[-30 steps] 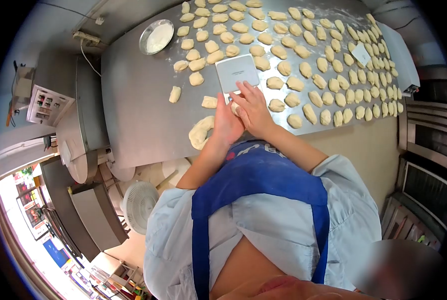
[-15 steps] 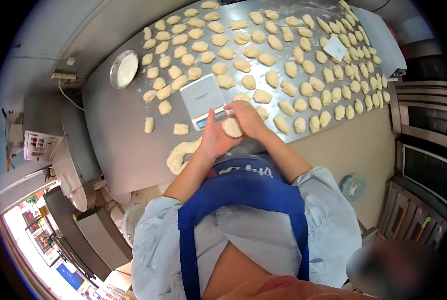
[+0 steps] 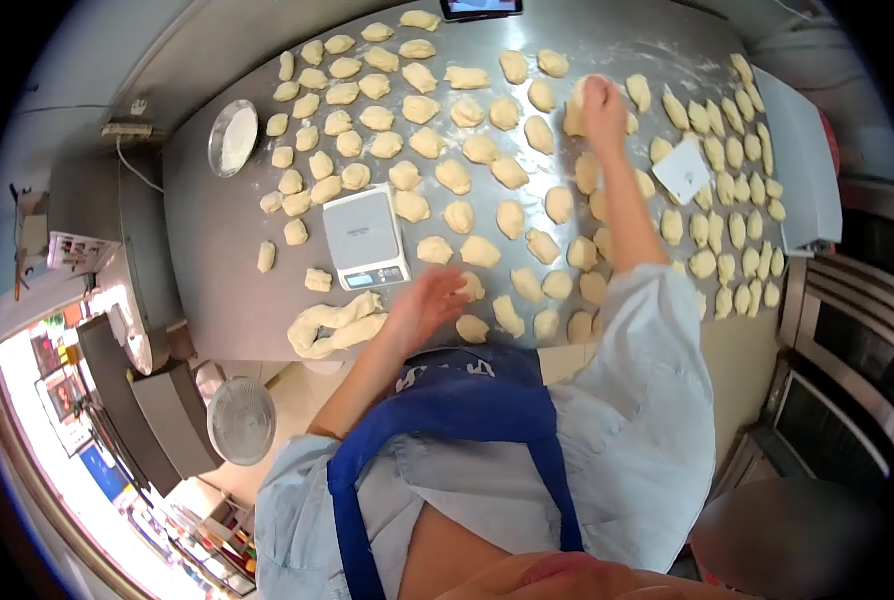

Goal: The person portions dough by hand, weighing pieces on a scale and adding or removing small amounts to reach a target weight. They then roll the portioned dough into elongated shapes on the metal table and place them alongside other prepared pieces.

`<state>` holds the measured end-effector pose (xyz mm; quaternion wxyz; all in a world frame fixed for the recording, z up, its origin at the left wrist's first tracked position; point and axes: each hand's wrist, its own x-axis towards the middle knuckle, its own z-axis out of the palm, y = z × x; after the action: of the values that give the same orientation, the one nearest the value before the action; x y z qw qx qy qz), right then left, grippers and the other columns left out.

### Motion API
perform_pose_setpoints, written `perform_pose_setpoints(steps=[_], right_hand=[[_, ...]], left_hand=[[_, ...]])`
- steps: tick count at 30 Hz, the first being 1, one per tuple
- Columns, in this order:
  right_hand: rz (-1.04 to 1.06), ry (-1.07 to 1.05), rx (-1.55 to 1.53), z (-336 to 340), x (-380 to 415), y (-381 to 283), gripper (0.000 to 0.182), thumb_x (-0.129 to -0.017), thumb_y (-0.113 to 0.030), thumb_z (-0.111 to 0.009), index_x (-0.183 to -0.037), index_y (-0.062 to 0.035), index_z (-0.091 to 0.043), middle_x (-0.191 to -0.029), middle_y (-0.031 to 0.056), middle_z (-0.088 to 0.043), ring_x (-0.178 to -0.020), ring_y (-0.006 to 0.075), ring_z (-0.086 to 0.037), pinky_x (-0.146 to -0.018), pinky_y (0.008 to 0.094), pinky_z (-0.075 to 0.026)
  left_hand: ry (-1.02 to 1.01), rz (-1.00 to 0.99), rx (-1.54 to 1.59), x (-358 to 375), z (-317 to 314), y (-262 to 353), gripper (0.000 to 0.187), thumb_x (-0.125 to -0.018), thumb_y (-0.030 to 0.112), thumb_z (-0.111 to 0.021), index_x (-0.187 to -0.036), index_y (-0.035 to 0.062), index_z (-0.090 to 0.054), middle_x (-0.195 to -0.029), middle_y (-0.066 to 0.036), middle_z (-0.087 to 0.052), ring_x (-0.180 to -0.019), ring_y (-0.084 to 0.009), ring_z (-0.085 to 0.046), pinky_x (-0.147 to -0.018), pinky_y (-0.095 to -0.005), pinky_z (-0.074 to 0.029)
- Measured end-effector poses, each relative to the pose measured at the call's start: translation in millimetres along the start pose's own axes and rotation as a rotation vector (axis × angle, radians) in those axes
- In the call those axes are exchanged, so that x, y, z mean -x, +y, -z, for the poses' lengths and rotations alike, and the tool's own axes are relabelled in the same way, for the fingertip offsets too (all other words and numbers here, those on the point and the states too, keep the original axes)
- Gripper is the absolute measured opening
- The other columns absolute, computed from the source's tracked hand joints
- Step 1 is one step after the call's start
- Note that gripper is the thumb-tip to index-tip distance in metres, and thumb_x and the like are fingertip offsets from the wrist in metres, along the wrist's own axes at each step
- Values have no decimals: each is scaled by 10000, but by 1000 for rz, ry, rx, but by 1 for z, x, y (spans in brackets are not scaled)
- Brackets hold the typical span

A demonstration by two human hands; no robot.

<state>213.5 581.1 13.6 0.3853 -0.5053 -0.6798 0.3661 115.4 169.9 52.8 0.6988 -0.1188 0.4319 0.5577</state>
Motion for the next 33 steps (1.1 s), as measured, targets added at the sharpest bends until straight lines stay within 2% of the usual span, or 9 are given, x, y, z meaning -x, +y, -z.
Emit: perform_pose_setpoints(steps=[2,6,14,18,20,22,27,29,33], right_hand=[[164,38,137,-15,-71,35,416,-953,-364,-520,-1141,-17,-652,-1071,264,-665,-1046,432,-607,-916,458,-477],[303,-97,442,-39,-138,68,419,-934,-331,-527,-1173,-8,-645,-1104,267,-649,-1077,429,-584,-922,491,-474],[130,-217,629,-50,-129,60,461,-911,-353,-584,-1272,-68,-603,-1206,264,-600,-1154,413,-543,-988,476,-443],[391,-74,852,-57,-116,48,483,-902,-340,-610,-1279,-39,-592,-1202,244,-598,-1176,400,-531,-993,475,-438],[590,14,482,-55,-74,25,450,-893,-309,-636,-1231,-14,-599,-1193,227,-594,-1154,400,-532,-987,481,-428],[568,-179,358,-46,1,3,390,-880,-281,-658,-1158,-12,-612,-1173,222,-599,-1116,405,-539,-974,496,-419],[655,-439,351,-32,212,-20,357,-830,-219,-681,-1121,-23,-615,-1164,211,-607,-1089,413,-557,-948,499,-437],[477,-555,258,-30,271,-54,364,-817,-217,-690,-1135,-52,-627,-1161,202,-620,-1096,393,-576,-940,485,-453],[495,-674,360,-36,342,-78,388,-785,-236,-730,-1123,-69,-636,-1150,167,-627,-1045,357,-599,-906,464,-463]], left_hand=[[286,-87,-279,17,-1,-9,517,-1021,416,-465,-1398,64,-488,-1309,-100,-579,-1111,-232,-581,-975,-392,-442],[532,-66,-383,37,14,-14,464,-1010,383,-485,-1358,81,-532,-1260,-55,-599,-1094,-171,-571,-937,-332,-433],[536,-274,-755,40,46,-22,334,-995,199,-552,-1286,36,-578,-1075,-40,-684,-983,-138,-623,-841,-261,-479],[637,-546,-1248,44,81,-13,356,-926,197,-635,-1230,17,-591,-1141,-135,-677,-1066,-274,-639,-890,-377,-506],[742,-670,-1472,60,93,5,375,-868,184,-680,-1196,22,-599,-1116,-156,-664,-1071,-353,-614,-921,-433,-490],[828,-826,-1552,71,118,20,393,-828,155,-695,-1188,30,-599,-1137,-168,-642,-1099,-379,-582,-952,-458,-467],[914,-935,-1607,85,188,55,427,-805,82,-673,-1220,42,-582,-1248,-165,-590,-1168,-373,-538,-991,-467,-441],[960,-930,-1870,79,212,69,479,-774,33,-661,-1244,52,-573,-1283,-163,-569,-1178,-369,-531,-1000,-463,-443],[594,-885,-1962,87,210,96,543,-738,-16,-642,-1270,69,-570,-1316,-162,-553,-1174,-353,-537,-1003,-457,-445]])
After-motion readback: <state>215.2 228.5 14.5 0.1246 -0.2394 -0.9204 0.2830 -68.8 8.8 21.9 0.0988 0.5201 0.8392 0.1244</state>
